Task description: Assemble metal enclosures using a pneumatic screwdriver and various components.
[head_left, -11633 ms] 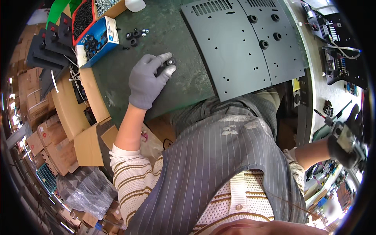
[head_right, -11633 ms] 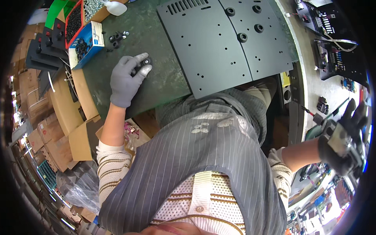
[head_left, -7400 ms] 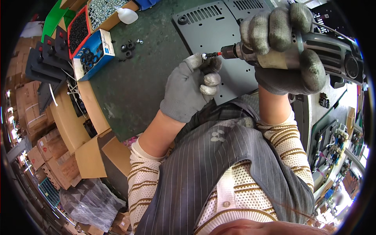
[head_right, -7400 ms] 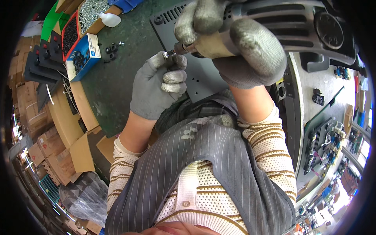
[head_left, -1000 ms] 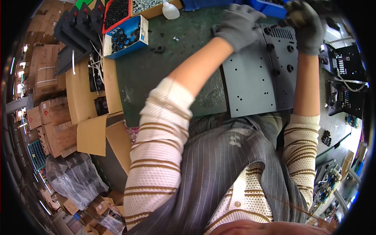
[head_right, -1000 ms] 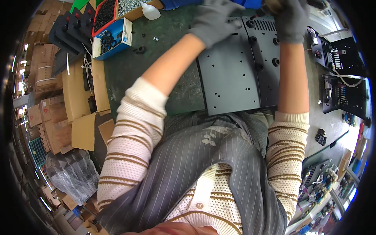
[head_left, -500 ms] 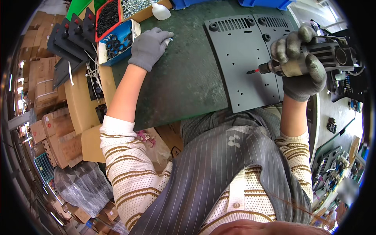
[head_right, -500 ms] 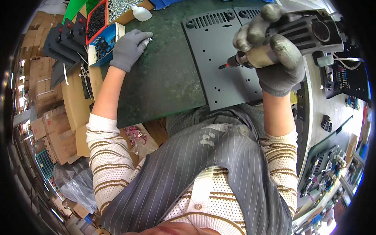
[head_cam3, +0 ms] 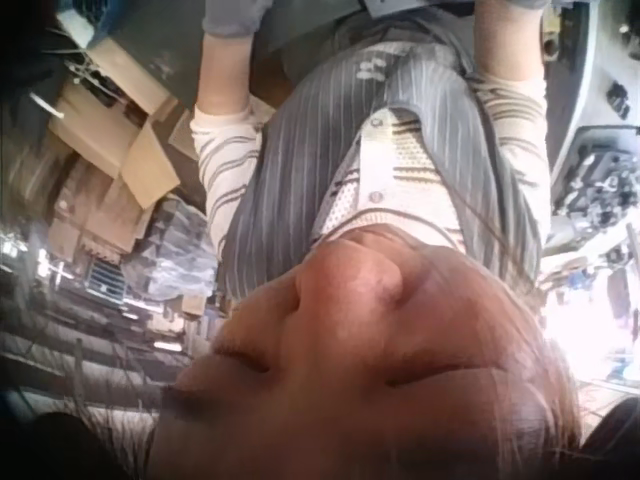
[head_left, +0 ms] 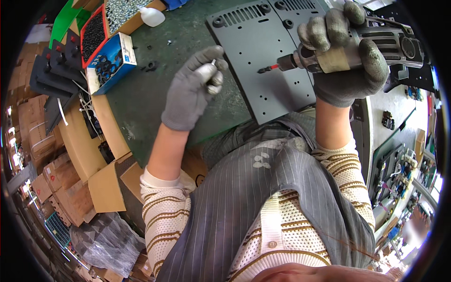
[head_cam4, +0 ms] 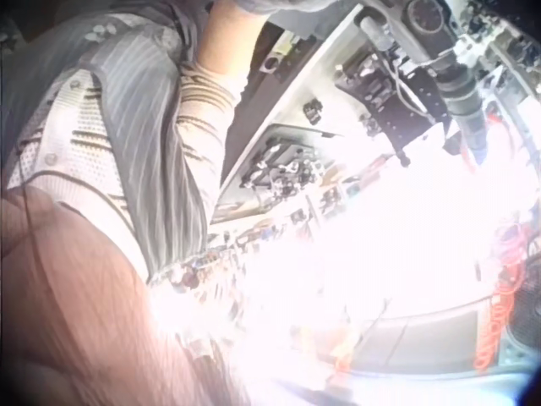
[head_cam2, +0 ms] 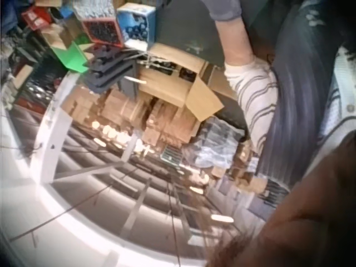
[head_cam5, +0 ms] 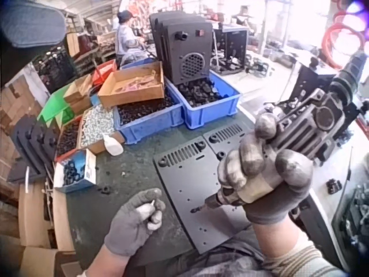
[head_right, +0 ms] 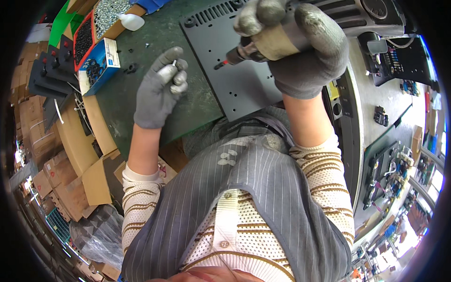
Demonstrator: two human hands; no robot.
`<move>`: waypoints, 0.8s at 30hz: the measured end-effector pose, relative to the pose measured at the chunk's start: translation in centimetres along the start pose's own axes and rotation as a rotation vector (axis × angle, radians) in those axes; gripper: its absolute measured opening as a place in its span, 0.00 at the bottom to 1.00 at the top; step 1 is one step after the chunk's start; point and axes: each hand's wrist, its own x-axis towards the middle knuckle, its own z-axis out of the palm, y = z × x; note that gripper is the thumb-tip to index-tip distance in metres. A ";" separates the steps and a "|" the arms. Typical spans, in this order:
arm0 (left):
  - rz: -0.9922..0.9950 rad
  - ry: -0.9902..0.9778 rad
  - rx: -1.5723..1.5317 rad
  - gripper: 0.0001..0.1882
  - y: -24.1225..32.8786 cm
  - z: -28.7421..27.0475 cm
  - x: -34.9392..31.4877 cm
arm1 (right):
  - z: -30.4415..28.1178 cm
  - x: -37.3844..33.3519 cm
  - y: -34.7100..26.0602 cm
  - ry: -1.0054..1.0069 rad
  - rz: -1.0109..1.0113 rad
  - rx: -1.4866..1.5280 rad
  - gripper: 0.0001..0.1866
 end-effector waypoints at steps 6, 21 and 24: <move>-0.161 -0.074 -0.322 0.15 -3.0 2.2 -0.5 | 2.3 -0.9 0.4 -0.031 0.017 0.151 0.21; -0.301 0.016 -0.187 0.23 -3.6 5.1 -0.9 | -2.5 0.4 -0.2 -0.577 -0.011 -0.117 0.23; -0.274 0.042 -0.015 0.23 -3.4 5.3 -1.3 | -2.7 -0.1 0.1 -0.482 0.012 -0.078 0.25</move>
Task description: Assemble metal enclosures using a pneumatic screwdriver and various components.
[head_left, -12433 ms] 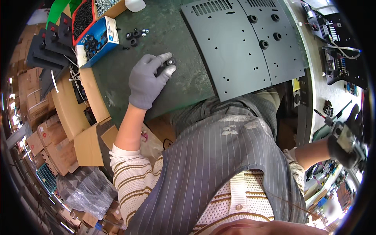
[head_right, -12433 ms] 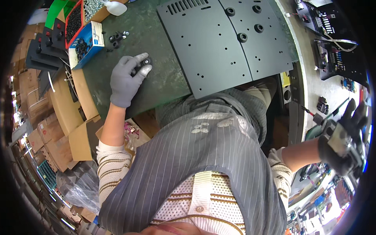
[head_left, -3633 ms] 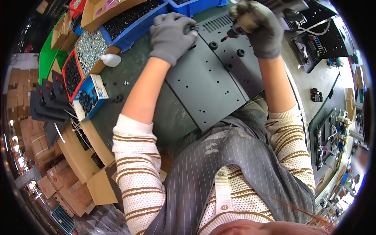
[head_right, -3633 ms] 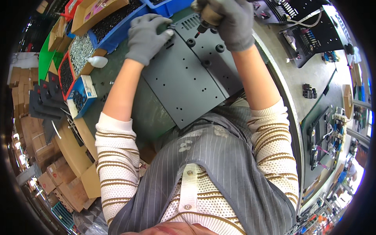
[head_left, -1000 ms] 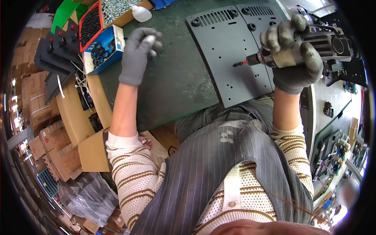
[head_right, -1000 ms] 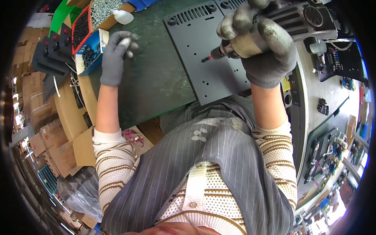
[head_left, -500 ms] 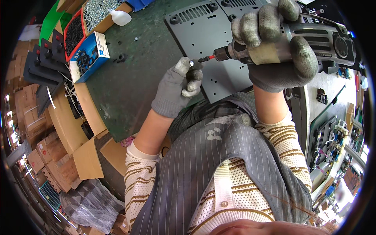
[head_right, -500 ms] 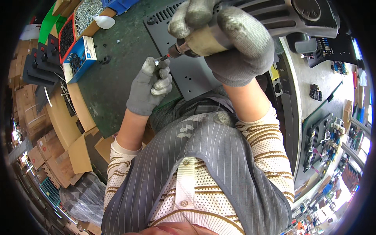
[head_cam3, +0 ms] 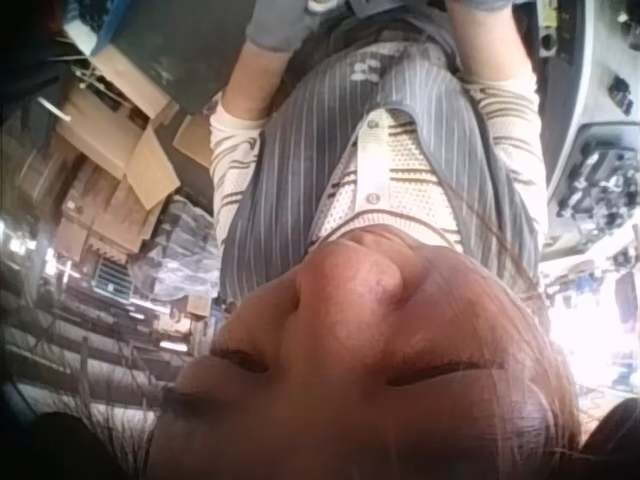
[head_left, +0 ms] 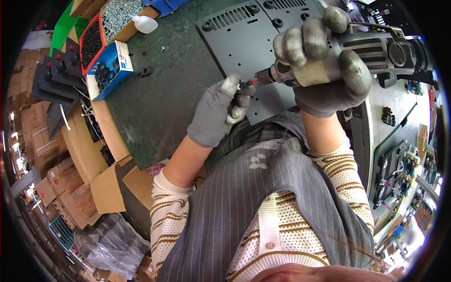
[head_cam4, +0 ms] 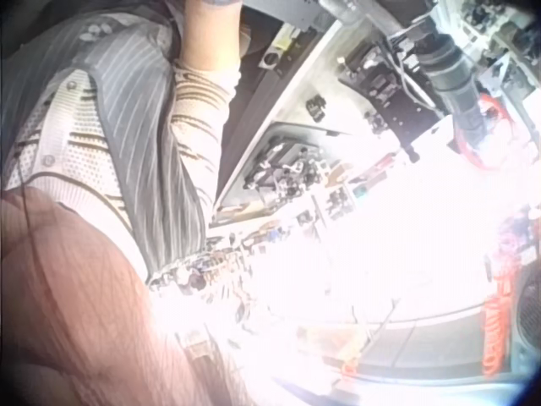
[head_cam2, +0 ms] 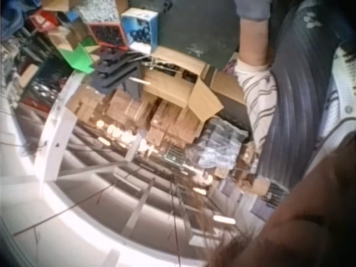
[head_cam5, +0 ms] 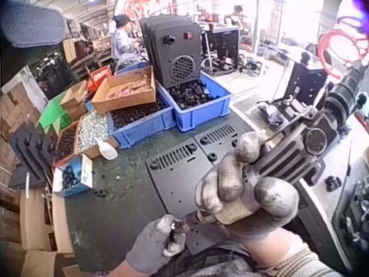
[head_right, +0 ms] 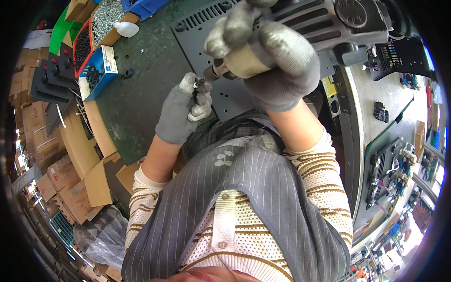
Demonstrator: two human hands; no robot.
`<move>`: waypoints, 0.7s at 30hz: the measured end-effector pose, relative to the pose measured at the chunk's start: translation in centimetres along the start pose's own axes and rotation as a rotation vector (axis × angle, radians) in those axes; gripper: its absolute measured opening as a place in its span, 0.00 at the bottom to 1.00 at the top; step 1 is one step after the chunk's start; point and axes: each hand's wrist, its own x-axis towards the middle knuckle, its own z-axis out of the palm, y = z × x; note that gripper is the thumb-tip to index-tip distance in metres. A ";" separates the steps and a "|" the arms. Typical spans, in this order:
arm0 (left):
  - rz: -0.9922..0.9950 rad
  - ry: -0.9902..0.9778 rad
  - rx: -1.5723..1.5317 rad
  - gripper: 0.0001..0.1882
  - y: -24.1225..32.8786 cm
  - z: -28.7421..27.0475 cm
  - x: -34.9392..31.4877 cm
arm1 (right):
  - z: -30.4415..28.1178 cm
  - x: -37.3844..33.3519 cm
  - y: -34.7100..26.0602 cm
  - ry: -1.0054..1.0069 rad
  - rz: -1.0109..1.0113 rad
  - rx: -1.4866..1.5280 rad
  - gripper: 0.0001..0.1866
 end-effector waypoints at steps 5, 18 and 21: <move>0.626 0.394 1.140 0.27 2.7 -2.6 -1.0 | -0.7 -1.0 -0.3 0.259 -0.017 0.085 0.25; 0.529 1.069 2.394 0.16 9.6 -11.7 -1.2 | -3.4 -0.9 -2.4 0.375 -0.022 0.038 0.22; 0.482 0.990 2.324 0.15 10.6 -10.2 -0.6 | -4.2 -0.5 -4.1 0.413 -0.046 -0.018 0.22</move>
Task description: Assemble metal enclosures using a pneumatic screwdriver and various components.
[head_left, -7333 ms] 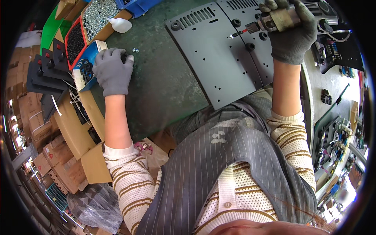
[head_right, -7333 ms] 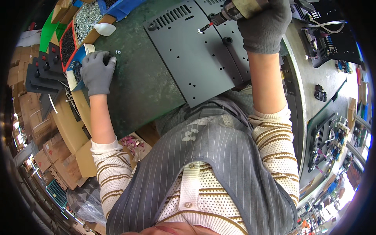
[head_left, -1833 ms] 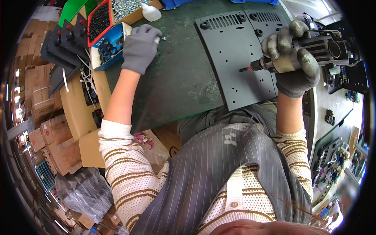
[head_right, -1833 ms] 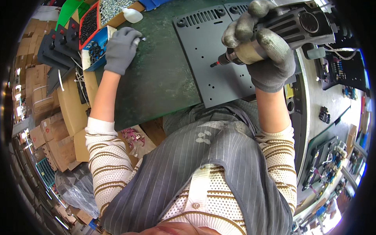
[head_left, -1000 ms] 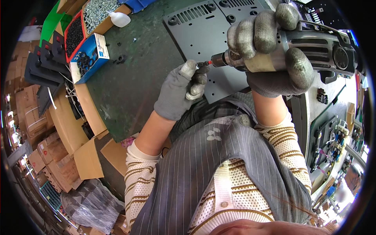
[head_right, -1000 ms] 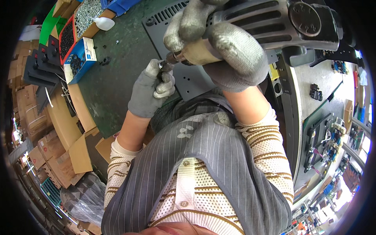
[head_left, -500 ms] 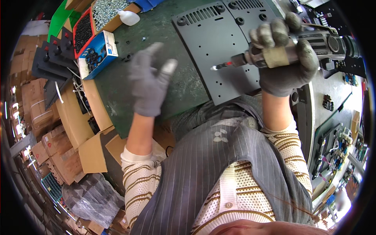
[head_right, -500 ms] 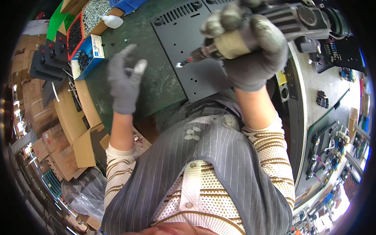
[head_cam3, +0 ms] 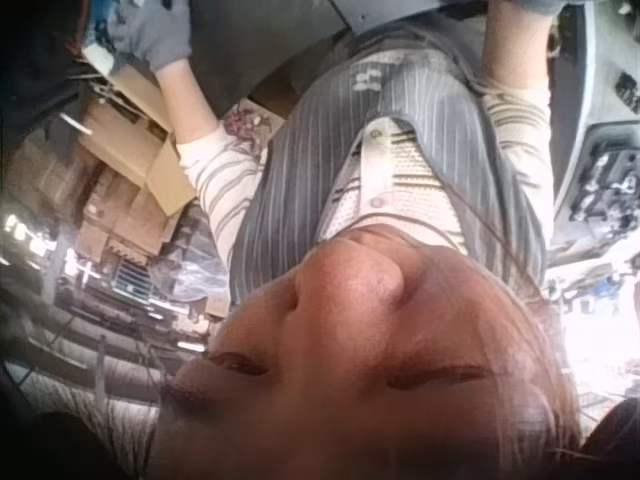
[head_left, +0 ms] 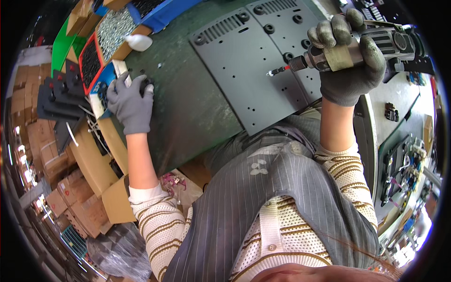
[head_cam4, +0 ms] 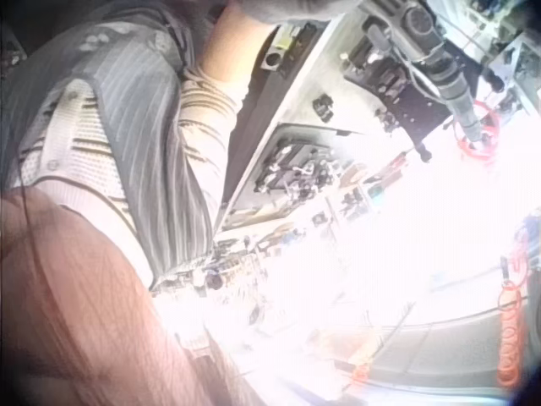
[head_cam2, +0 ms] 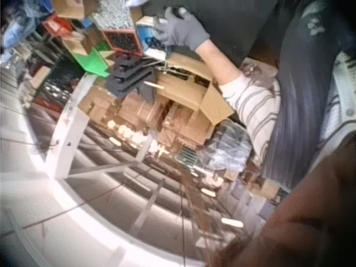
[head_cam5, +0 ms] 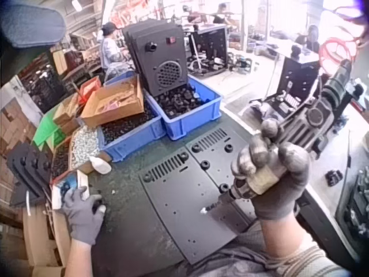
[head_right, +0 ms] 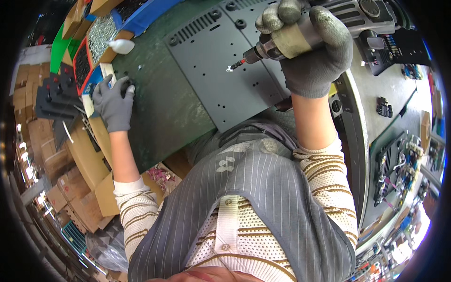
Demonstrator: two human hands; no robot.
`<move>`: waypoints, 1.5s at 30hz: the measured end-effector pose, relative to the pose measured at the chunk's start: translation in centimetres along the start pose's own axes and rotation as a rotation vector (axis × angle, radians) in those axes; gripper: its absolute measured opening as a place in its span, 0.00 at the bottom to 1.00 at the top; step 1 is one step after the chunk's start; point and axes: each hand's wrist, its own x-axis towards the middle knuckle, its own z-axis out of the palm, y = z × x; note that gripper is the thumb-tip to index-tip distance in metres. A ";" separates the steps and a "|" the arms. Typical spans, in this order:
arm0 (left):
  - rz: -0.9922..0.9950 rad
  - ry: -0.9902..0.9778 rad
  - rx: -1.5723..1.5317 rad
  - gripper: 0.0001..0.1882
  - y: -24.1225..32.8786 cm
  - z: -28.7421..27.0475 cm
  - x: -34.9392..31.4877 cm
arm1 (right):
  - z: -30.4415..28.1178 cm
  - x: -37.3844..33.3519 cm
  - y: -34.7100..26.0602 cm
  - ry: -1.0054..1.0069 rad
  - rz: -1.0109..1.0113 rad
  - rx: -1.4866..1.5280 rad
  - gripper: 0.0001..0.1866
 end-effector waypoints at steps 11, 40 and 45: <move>0.446 0.048 -0.739 0.18 19.0 -0.3 14.7 | -3.2 8.2 -3.2 0.391 -0.196 -0.448 0.17; 0.404 -0.102 -0.745 0.20 31.2 1.8 16.6 | -11.4 16.2 1.9 0.242 0.038 -0.891 0.08; 0.388 -0.088 -0.695 0.19 31.6 2.2 16.8 | -10.9 16.6 2.1 0.205 0.074 -0.783 0.12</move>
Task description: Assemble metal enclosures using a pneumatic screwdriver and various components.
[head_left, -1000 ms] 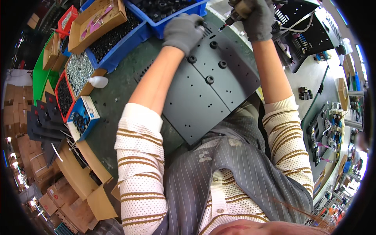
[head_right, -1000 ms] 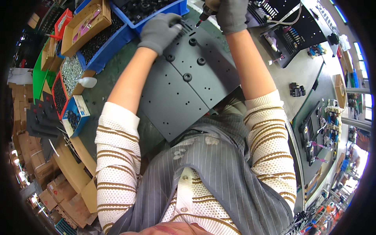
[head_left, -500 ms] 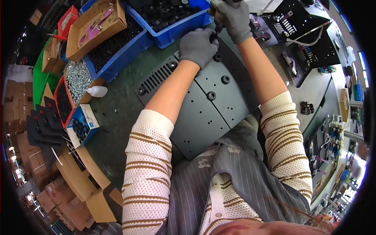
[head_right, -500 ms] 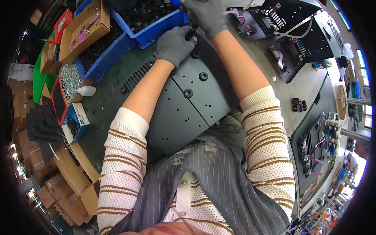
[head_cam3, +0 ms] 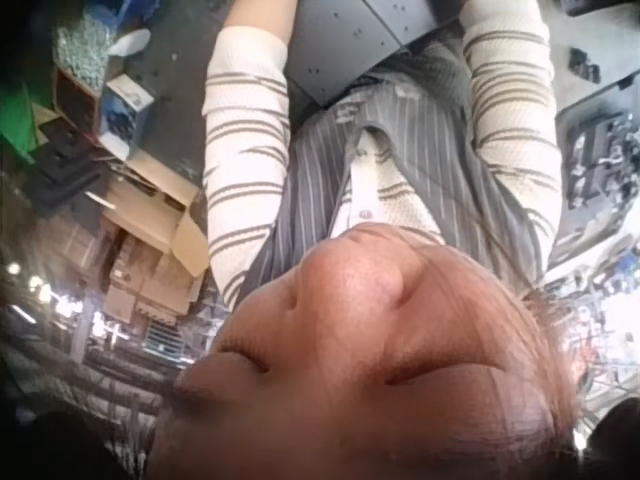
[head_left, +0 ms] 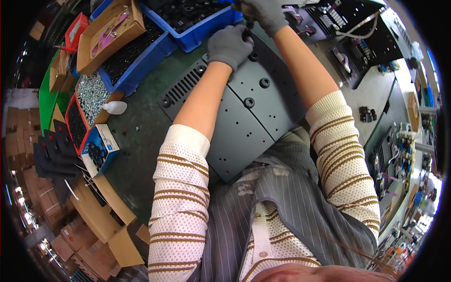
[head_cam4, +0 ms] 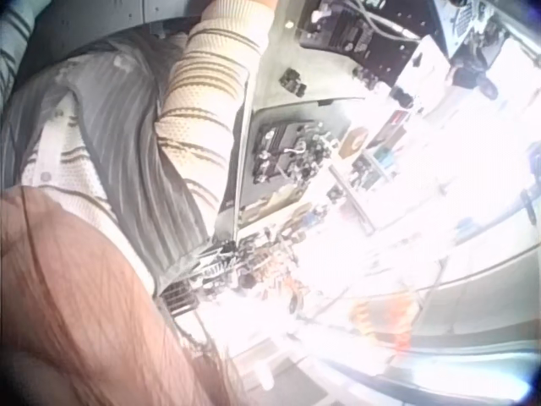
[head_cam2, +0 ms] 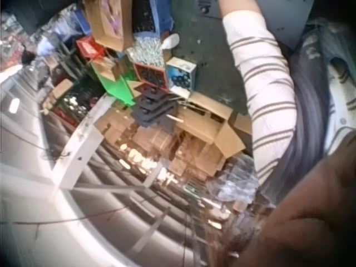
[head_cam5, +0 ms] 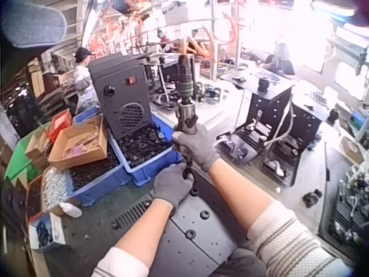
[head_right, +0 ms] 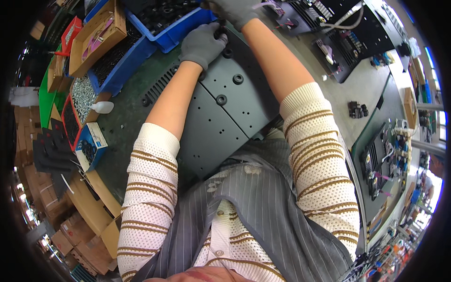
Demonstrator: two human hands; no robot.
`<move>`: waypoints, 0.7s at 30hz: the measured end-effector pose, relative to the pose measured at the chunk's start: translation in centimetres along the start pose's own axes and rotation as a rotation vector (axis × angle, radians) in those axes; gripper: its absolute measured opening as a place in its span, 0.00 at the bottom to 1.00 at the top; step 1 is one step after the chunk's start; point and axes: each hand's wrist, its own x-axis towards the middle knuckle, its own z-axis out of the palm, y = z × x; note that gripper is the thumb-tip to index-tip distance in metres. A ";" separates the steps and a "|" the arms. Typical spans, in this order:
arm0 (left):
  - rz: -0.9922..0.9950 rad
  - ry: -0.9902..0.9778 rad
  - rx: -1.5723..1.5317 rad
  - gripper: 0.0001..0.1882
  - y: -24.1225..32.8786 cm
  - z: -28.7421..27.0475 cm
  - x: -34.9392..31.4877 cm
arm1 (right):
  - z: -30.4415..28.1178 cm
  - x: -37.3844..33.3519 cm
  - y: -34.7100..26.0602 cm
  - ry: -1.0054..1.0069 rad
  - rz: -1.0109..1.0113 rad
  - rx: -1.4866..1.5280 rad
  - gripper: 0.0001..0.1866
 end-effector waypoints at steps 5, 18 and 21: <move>0.001 -0.030 -0.064 0.20 -0.4 0.3 0.2 | -0.6 -0.3 -0.6 0.003 -0.039 -0.060 0.15; 0.127 0.155 0.007 0.18 -10.3 -13.6 -16.1 | -3.7 -18.8 -7.0 -0.345 -0.241 0.503 0.27; -0.264 0.038 0.158 0.16 -14.2 -17.1 -20.9 | -2.0 -20.4 -7.4 -0.301 -0.179 0.558 0.26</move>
